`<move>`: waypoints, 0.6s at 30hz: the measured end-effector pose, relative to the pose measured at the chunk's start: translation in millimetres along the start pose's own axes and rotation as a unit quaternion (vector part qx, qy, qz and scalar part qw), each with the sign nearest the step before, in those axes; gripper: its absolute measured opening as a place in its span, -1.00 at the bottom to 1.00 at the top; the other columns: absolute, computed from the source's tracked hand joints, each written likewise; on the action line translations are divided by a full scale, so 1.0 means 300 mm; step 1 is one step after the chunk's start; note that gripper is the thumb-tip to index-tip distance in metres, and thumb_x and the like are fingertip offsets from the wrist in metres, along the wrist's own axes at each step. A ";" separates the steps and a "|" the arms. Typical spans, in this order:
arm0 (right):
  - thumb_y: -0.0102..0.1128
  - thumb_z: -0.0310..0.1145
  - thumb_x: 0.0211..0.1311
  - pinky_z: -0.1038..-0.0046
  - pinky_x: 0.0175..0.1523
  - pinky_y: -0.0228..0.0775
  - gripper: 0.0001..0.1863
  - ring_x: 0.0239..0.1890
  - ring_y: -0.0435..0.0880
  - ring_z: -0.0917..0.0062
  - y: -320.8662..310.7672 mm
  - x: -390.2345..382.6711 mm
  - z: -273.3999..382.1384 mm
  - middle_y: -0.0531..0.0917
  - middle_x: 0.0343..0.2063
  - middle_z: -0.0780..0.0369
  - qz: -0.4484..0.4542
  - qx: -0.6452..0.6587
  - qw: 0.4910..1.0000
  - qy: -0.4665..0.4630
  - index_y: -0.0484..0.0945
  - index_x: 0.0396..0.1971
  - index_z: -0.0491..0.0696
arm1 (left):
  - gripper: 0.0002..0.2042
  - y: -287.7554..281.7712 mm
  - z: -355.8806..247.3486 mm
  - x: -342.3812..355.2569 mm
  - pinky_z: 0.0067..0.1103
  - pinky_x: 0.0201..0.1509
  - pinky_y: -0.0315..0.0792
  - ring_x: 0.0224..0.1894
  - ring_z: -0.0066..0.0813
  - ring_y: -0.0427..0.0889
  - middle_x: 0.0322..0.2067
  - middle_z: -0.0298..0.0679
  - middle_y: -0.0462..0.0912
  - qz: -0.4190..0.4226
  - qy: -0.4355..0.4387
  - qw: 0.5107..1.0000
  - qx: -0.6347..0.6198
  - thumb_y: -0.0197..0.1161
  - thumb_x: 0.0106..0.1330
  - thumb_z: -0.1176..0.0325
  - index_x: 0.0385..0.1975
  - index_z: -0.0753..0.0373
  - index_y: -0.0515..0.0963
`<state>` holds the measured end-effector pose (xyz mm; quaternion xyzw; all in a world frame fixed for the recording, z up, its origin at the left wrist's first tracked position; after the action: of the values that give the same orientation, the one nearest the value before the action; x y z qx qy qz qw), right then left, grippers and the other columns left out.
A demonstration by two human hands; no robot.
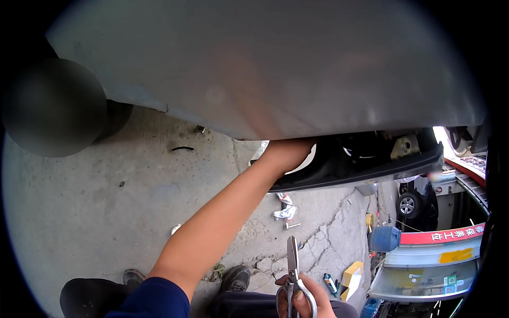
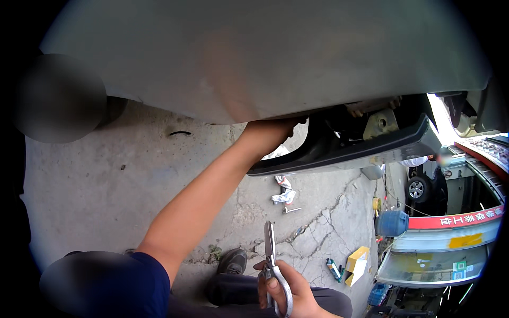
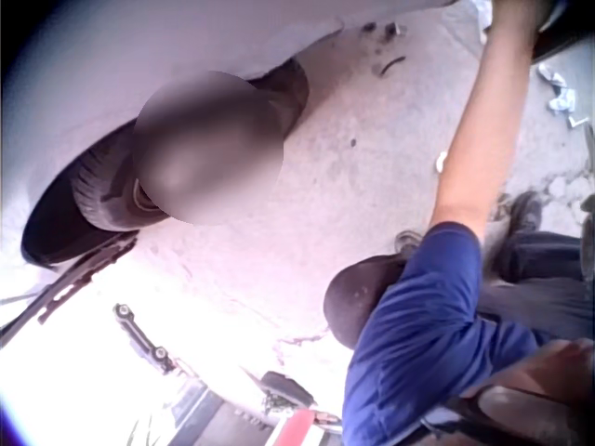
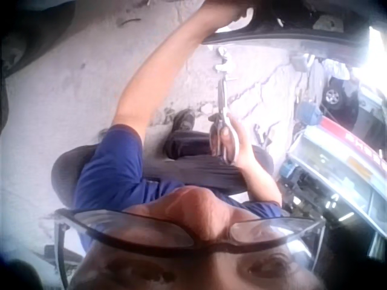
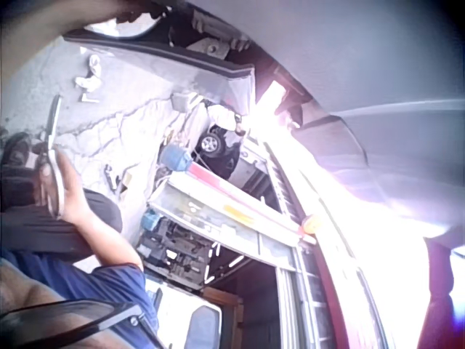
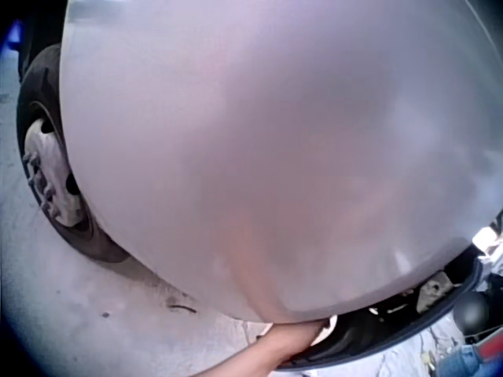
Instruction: The person works on the rear bumper of a silver car, adjusting and securing a panel with both hands. They then use shears to cut a zip tie and trim wires near the bumper area. The task involves careful manipulation of the bumper panel and wiring components.
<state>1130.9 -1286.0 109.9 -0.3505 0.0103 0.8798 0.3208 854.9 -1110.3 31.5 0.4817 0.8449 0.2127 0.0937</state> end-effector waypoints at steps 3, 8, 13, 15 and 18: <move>0.16 0.26 0.50 0.58 -0.46 0.39 -0.24 -0.55 0.57 0.61 0.006 -0.012 -0.005 0.57 -0.49 0.28 -0.003 -0.011 1.000 0.006 0.45 0.22 -0.20 | -0.92 0.001 0.018 0.028 -0.50 -0.39 0.33 -0.45 -0.56 0.39 -0.47 -0.34 0.49 -0.030 -0.041 0.997 -0.058 0.28 0.49 0.38 -0.20 0.23 0.61; 0.17 0.25 0.50 0.57 -0.46 0.39 -0.25 -0.55 0.58 0.62 0.027 -0.019 0.003 0.57 -0.48 0.27 -0.007 -0.012 1.000 0.004 0.45 0.22 -0.20 | -0.92 0.049 0.082 0.136 -0.54 -0.28 0.35 -0.35 -0.51 0.43 -0.37 -0.29 0.52 0.172 0.001 0.939 -0.298 0.22 0.46 0.59 -0.26 0.23 0.54; 0.19 0.22 0.51 0.58 -0.47 0.40 -0.28 -0.54 0.59 0.61 0.031 -0.027 -0.007 0.58 -0.48 0.27 -0.014 -0.001 1.000 0.009 0.45 0.22 -0.20 | -0.95 0.082 0.031 0.094 -0.51 -0.28 0.40 -0.36 -0.51 0.48 -0.34 -0.31 0.62 0.125 -0.003 0.960 -0.251 0.27 0.46 0.51 -0.28 0.21 0.61; 0.20 0.21 0.51 0.58 -0.47 0.40 -0.29 -0.55 0.58 0.62 0.034 -0.031 -0.015 0.58 -0.48 0.27 -0.018 0.000 1.000 0.011 0.45 0.22 -0.20 | -0.89 0.098 0.043 0.098 -0.54 -0.24 0.43 -0.25 -0.48 0.57 -0.21 -0.24 0.67 0.137 -0.016 0.959 -0.248 0.27 0.43 0.60 -0.13 0.27 0.64; 0.20 0.21 0.51 0.58 -0.48 0.40 -0.28 -0.56 0.57 0.62 0.025 -0.044 -0.037 0.57 -0.47 0.27 -0.027 0.008 1.000 0.013 0.44 0.23 -0.20 | -0.85 0.132 0.040 0.077 -0.54 -0.24 0.47 -0.21 -0.45 0.61 -0.15 -0.20 0.70 0.134 -0.030 0.959 -0.246 0.26 0.43 0.61 -0.08 0.31 0.65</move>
<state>1140.5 -1302.1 108.3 -0.3590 0.0124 0.8663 0.3471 877.9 -1069.7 39.8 0.5585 0.6911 0.4100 0.2058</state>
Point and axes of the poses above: each hand's wrist, its own x-axis towards the middle knuckle, its own y-axis out of the palm, z = x × y, the point moved 6 cm from there along x, towards the middle knuckle
